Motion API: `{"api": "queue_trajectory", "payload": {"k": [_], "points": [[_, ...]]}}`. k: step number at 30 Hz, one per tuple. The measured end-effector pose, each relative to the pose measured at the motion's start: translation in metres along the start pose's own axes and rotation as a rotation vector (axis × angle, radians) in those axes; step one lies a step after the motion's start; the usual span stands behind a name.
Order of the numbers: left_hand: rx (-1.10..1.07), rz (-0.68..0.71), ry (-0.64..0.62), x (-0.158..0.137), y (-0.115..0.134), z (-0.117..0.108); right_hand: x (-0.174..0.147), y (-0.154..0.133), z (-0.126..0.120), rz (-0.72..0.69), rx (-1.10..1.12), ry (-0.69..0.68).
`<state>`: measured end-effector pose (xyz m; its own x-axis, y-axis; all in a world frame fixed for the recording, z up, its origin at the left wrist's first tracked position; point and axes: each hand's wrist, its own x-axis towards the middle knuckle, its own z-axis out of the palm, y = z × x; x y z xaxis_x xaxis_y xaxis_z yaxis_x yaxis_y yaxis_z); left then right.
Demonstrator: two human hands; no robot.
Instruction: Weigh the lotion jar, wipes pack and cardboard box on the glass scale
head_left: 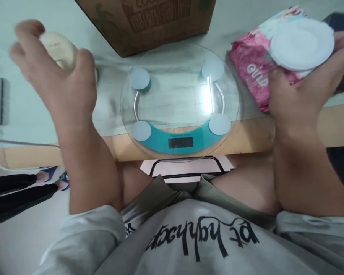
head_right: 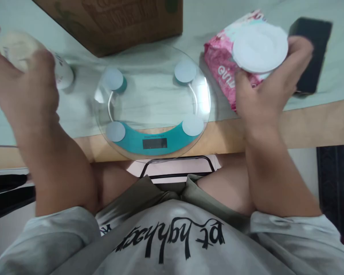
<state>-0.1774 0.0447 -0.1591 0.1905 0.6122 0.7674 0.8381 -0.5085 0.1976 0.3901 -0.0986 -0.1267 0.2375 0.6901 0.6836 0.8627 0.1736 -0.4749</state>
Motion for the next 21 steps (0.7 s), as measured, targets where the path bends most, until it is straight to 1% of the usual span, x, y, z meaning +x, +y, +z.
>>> {"api": "queue_trajectory", "payload": {"k": [1, 2, 3, 4, 5, 6, 7, 8, 9, 10, 11, 13, 15, 17, 19, 20, 21], "points": [[0.056, -0.046, -0.076, -0.006, -0.008, 0.002, -0.003, -0.005, -0.004, 0.019, -0.088, -0.087], [0.096, -0.099, -0.145, -0.012, -0.016, 0.003, -0.006, -0.013, -0.008, -0.004, -0.117, -0.117], [0.108, -0.140, -0.199, -0.017, -0.026, 0.004, -0.007, -0.026, -0.012, -0.060, -0.088, -0.092], [0.099, -0.173, -0.198, -0.021, -0.037, 0.004, -0.008, -0.041, -0.015, -0.151, 0.002, -0.091], [0.077, -0.204, -0.184, -0.025, -0.049, 0.004, -0.008, -0.057, -0.016, -0.296, 0.156, -0.106], [0.044, -0.235, -0.180, -0.029, -0.061, 0.004, -0.008, -0.073, -0.015, -0.367, 0.225, -0.281], [0.010, -0.259, -0.190, -0.031, -0.073, 0.004, -0.009, -0.089, -0.013, -0.416, 0.241, -0.467], [-0.018, -0.277, -0.209, -0.033, -0.082, 0.004, -0.011, -0.101, -0.010, -0.429, 0.203, -0.614], [-0.036, -0.281, -0.223, -0.035, -0.089, 0.004, -0.014, -0.110, -0.006, -0.481, 0.174, -0.700], [-0.039, -0.275, -0.221, -0.036, -0.092, 0.004, -0.018, -0.116, -0.003, -0.501, 0.129, -0.780], [-0.028, -0.267, -0.211, -0.036, -0.090, 0.004, -0.022, -0.119, 0.001, -0.512, 0.092, -0.828], [0.008, -0.251, -0.179, -0.035, -0.073, 0.002, -0.028, -0.118, 0.005, -0.508, 0.059, -0.873], [0.042, -0.239, -0.128, -0.031, -0.041, 0.000, -0.030, -0.114, 0.007, -0.486, 0.076, -0.866], [0.056, -0.210, -0.037, -0.026, -0.004, -0.002, -0.030, -0.112, 0.007, -0.463, 0.091, -0.864], [0.026, -0.147, 0.035, -0.017, 0.028, -0.006, -0.028, -0.113, 0.007, -0.437, 0.086, -0.865], [-0.020, -0.085, 0.052, -0.011, 0.040, -0.008, -0.028, -0.113, 0.007, -0.424, 0.083, -0.865], [-0.095, 0.020, 0.044, -0.003, 0.049, -0.009, -0.027, -0.114, 0.007, -0.409, 0.081, -0.867]]}}
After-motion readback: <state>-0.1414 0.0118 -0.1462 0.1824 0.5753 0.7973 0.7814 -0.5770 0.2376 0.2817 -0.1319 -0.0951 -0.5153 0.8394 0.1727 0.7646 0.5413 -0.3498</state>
